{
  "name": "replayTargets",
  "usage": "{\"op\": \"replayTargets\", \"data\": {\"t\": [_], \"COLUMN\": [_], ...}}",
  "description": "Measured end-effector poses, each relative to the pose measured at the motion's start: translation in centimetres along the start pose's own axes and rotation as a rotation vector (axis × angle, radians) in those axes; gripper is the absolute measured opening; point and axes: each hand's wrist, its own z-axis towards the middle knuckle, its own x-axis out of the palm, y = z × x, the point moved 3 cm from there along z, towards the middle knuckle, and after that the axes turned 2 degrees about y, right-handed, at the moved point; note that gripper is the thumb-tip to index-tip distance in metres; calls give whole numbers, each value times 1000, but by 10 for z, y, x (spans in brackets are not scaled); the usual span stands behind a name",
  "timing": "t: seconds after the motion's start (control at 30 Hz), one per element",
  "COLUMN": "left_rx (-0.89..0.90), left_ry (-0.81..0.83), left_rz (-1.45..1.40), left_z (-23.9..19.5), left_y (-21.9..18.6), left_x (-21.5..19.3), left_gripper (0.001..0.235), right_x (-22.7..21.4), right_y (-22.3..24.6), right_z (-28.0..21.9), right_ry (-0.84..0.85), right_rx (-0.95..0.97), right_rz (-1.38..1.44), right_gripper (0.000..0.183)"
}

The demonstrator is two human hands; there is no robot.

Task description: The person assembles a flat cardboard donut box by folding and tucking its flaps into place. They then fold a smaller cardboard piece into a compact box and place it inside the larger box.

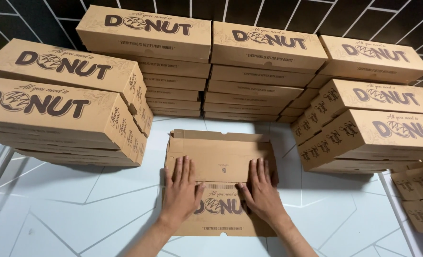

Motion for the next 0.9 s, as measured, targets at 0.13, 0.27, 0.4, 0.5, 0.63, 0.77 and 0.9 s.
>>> {"op": "replayTargets", "data": {"t": [0.13, 0.27, 0.4, 0.5, 0.63, 0.77, 0.9], "left_rx": [182, 143, -78, -62, 74, 302, 59], "left_ry": [-257, -193, -13, -52, -270, -35, -215], "left_rz": [114, 50, -35, -12, 155, -129, 97], "left_z": [-3, -1, -2, -1, -4, -7, -5], "left_y": [-26, -14, 24, 15, -20, -40, -8], "left_x": [-9, -4, 20, 7, -16, -18, 5], "left_gripper": [75, 68, 66, 78, 77, 67, 65], "right_x": [6, 4, -4, 0, 13, 13, 3], "right_y": [34, 27, -11, -7, 21, 42, 13], "right_z": [-3, -2, -1, 0, 3, -4, -2], "right_ry": [9, -55, -86, -37, -85, -51, -88], "right_rx": [-286, -350, -23, 47, -199, -444, -268], "right_rz": [-168, -188, -76, -86, -233, -214, -119], "right_gripper": [77, 70, 73, 88, 87, 72, 68]}}
